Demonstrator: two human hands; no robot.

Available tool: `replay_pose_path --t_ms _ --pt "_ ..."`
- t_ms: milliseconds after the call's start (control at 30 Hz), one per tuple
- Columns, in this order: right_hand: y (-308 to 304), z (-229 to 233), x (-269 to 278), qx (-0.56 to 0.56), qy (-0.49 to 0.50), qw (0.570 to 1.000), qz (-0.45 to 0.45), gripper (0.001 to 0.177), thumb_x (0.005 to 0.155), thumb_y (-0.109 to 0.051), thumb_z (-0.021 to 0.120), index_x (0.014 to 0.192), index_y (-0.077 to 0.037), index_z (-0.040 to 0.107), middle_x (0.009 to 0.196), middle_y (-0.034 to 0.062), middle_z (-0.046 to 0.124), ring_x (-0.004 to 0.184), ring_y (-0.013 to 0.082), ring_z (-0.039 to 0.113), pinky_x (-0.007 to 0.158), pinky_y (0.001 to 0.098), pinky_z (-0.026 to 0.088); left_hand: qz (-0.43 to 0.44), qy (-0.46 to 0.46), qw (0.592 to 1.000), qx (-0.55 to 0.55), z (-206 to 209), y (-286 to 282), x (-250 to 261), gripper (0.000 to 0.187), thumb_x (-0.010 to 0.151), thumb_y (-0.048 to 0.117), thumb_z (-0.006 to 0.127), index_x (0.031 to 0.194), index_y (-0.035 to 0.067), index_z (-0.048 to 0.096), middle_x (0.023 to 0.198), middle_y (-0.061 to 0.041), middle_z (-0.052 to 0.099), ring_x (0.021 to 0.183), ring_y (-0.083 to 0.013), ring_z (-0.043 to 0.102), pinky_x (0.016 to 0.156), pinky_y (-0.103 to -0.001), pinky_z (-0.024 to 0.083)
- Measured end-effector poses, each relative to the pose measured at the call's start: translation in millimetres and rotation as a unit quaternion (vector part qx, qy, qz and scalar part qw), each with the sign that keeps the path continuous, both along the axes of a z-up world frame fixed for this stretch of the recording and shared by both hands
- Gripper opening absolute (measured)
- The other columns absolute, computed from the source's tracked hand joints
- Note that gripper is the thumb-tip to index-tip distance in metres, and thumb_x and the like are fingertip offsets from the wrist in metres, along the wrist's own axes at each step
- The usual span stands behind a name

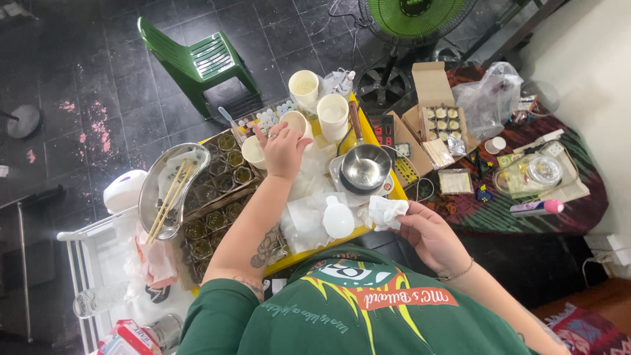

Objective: Wiping and cleaning small white containers using a cloth.

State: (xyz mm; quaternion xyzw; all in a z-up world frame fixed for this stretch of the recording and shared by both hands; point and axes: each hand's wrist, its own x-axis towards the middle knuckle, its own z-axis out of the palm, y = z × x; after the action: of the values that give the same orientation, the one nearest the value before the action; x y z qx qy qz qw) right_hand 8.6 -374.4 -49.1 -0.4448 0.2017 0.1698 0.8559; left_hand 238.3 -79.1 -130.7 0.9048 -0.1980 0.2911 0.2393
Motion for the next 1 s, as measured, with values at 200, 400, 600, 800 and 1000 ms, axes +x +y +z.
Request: replay_pose_path --t_ms 200,400,600,800,1000 --pt "0.6 9.3 21.5 -0.017 -0.089 0.992 -0.093 0.024 0.097 -0.005 0.055 0.119 0.000 0.062 0.110 0.0063 0.072 0.100 0.0138 0.069 0.090 0.0284 0.053 0.028 0.023 0.983 -0.182 81.9 -6.6 -44.2 0.022 0.090 0.025 0.079 0.088 0.005 0.069 0.086 -0.008 0.071 0.089 -0.0250 0.066 0.114 -0.053 0.033" --pt "41.5 69.7 38.5 -0.511 -0.465 0.722 -0.041 0.026 0.099 -0.001 0.067 0.123 -0.003 0.056 0.128 0.0133 0.070 0.132 0.0241 0.066 0.115 0.0407 0.051 -0.162 0.176 0.918 -0.317 141.9 -15.2 -122.1 0.020 0.102 0.018 0.068 0.091 0.004 0.075 0.088 -0.007 0.074 0.084 -0.0174 0.065 0.078 -0.033 0.051" --pt "86.1 132.2 55.1 -0.586 -0.645 0.490 0.014 0.043 0.085 -0.002 0.066 0.128 -0.005 0.064 0.131 0.0208 0.067 0.121 0.0420 0.067 0.113 0.0482 0.046 -0.241 0.253 0.846 -0.402 191.7 -28.6 -169.7 0.020 0.101 0.007 0.056 0.119 0.001 0.064 0.112 -0.009 0.070 0.102 -0.0247 0.068 0.090 -0.034 0.052" --pt "68.6 66.3 71.0 -0.282 -0.377 0.876 0.108 0.037 0.109 -0.021 0.049 0.135 0.001 0.064 0.116 0.0137 0.073 0.101 0.0184 0.069 0.092 0.0364 0.055 -0.255 0.144 0.932 -0.214 169.3 -19.6 -187.9 0.008 0.100 0.007 0.067 0.107 0.006 0.063 0.098 -0.006 0.063 0.093 -0.0294 0.062 0.095 -0.045 0.043" --pt "77.4 90.8 67.4 0.165 -0.159 0.958 0.174 0.049 0.097 -0.022 0.056 0.140 0.001 0.052 0.129 0.0129 0.065 0.115 0.0212 0.066 0.099 0.0357 0.052 -0.304 -0.045 0.950 -0.045 178.8 -6.0 -178.6 0.021 0.091 0.015 0.075 0.110 0.013 0.067 0.103 0.001 0.066 0.101 -0.0206 0.066 0.101 -0.049 0.037"
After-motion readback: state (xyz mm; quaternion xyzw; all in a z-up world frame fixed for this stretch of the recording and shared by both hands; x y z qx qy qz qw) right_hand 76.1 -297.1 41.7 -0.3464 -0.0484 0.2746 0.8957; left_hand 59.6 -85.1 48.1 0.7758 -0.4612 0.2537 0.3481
